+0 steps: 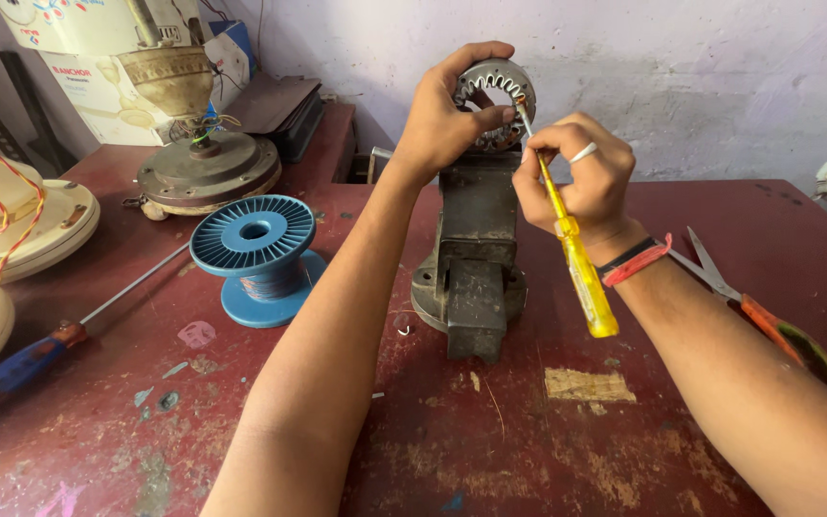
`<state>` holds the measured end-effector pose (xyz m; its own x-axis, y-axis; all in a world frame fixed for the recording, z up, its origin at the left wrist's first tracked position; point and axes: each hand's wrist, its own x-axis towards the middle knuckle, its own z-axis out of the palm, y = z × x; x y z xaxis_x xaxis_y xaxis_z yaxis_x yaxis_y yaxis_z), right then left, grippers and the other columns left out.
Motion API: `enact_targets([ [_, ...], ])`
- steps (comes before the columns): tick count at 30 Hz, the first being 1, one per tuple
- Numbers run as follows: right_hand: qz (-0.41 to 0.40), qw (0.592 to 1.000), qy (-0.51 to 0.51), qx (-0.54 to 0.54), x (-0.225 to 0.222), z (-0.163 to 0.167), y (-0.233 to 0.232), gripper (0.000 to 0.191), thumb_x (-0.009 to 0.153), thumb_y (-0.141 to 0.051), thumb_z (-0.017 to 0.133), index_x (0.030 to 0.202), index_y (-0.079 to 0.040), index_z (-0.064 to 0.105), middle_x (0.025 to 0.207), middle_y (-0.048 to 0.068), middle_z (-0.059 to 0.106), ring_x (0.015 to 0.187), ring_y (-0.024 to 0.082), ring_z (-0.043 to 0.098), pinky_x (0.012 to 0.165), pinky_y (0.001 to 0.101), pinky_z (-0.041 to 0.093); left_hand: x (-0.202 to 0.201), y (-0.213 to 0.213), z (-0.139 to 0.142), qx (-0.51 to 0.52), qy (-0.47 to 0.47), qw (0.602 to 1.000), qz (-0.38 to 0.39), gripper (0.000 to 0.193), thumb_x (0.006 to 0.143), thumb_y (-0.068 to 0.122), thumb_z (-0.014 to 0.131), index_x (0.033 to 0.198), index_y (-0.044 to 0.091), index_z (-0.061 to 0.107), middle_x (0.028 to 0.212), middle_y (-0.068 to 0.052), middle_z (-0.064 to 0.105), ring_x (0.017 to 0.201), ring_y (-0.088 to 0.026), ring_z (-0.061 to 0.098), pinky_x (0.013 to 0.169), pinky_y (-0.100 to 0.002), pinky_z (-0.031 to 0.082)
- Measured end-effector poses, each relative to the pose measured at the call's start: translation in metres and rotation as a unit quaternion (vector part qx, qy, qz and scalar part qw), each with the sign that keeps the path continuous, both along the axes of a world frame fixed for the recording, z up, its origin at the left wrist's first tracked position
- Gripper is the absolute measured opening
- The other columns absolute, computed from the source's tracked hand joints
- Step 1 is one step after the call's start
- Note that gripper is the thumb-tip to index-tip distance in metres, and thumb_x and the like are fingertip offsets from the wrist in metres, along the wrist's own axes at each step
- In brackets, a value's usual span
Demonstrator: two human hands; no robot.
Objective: The person winds copper wire into the slots of a motor stator held in a bench vise. They use a yellow screwdriver to push the wire into the slots and a blue spool to feed the wire. The task involves precise hand movements to ensure the wire is properly seated.
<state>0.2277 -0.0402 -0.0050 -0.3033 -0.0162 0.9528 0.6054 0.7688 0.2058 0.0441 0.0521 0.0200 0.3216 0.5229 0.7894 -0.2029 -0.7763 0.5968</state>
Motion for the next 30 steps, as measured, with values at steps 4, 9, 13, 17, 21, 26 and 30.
enact_targets([
  [4, -0.009, 1.000, -0.003, -0.003, -0.003, -0.001, 0.003, 0.016, 0.089, 0.007, 0.075, 0.091, -0.001, 0.061, 0.083, 0.012, 0.067, 0.075, 0.023, 0.070, 0.068, 0.0332, 0.055, 0.000, -0.001, 0.001, 0.000, 0.006, 1.000, 0.005, 0.060, 0.079, -0.010, 0.082, 0.133, 0.006, 0.063, 0.106, -0.003, 0.073, 0.088, -0.008, 0.068, 0.083, -0.026, 0.060],
  [9, -0.007, 1.000, 0.012, -0.022, -0.002, -0.004, 0.007, 0.016, 0.093, 0.009, 0.074, 0.091, 0.001, 0.061, 0.083, 0.013, 0.067, 0.075, 0.023, 0.071, 0.067, 0.0326, 0.056, -0.002, -0.003, 0.001, -0.007, 0.005, 1.000, -0.012, 0.062, 0.078, -0.011, 0.082, 0.134, 0.006, 0.062, 0.107, -0.002, 0.072, 0.090, -0.008, 0.069, 0.085, -0.025, 0.060],
  [13, -0.007, 1.000, 0.019, -0.017, -0.001, -0.007, 0.010, 0.016, 0.094, 0.010, 0.074, 0.095, 0.002, 0.061, 0.085, 0.014, 0.067, 0.077, 0.024, 0.071, 0.069, 0.0333, 0.056, -0.002, -0.004, 0.001, -0.006, 0.008, 1.000, -0.006, 0.063, 0.078, -0.011, 0.082, 0.135, 0.006, 0.062, 0.105, -0.002, 0.072, 0.087, -0.008, 0.068, 0.083, -0.025, 0.059],
  [17, -0.013, 1.000, 0.013, -0.008, 0.001, -0.008, 0.013, 0.017, 0.093, 0.011, 0.074, 0.097, 0.002, 0.060, 0.087, 0.016, 0.067, 0.078, 0.027, 0.071, 0.069, 0.0348, 0.056, -0.001, -0.003, 0.001, -0.005, 0.009, 1.000, -0.004, 0.062, 0.078, -0.011, 0.082, 0.135, 0.007, 0.062, 0.105, -0.002, 0.072, 0.087, -0.008, 0.068, 0.083, -0.025, 0.059],
  [21, -0.014, 1.000, -0.007, 0.014, 0.002, -0.009, 0.015, 0.019, 0.091, 0.012, 0.074, 0.097, 0.002, 0.059, 0.089, 0.016, 0.067, 0.081, 0.029, 0.071, 0.072, 0.0368, 0.057, -0.001, -0.002, 0.000, -0.003, 0.007, 1.000, -0.007, 0.062, 0.078, -0.010, 0.082, 0.135, 0.007, 0.062, 0.107, -0.002, 0.072, 0.087, -0.008, 0.068, 0.083, -0.025, 0.059],
  [26, -0.016, 0.997, -0.065, 0.035, 0.008, -0.008, 0.013, 0.023, 0.088, 0.013, 0.073, 0.102, 0.003, 0.059, 0.094, 0.016, 0.068, 0.089, 0.033, 0.070, 0.077, 0.0401, 0.059, -0.001, -0.002, 0.000, -0.002, 0.008, 1.000, 0.003, 0.061, 0.078, -0.009, 0.082, 0.134, 0.007, 0.063, 0.107, -0.002, 0.072, 0.089, -0.007, 0.068, 0.084, -0.025, 0.059],
  [30, -0.024, 0.994, -0.089, 0.060, 0.010, -0.007, 0.014, 0.025, 0.088, 0.013, 0.073, 0.105, 0.003, 0.058, 0.096, 0.017, 0.068, 0.091, 0.034, 0.070, 0.077, 0.0409, 0.059, -0.001, -0.001, 0.000, 0.004, 0.007, 1.000, 0.003, 0.061, 0.079, -0.009, 0.082, 0.135, 0.007, 0.063, 0.106, -0.002, 0.072, 0.089, -0.007, 0.067, 0.084, -0.025, 0.059],
])
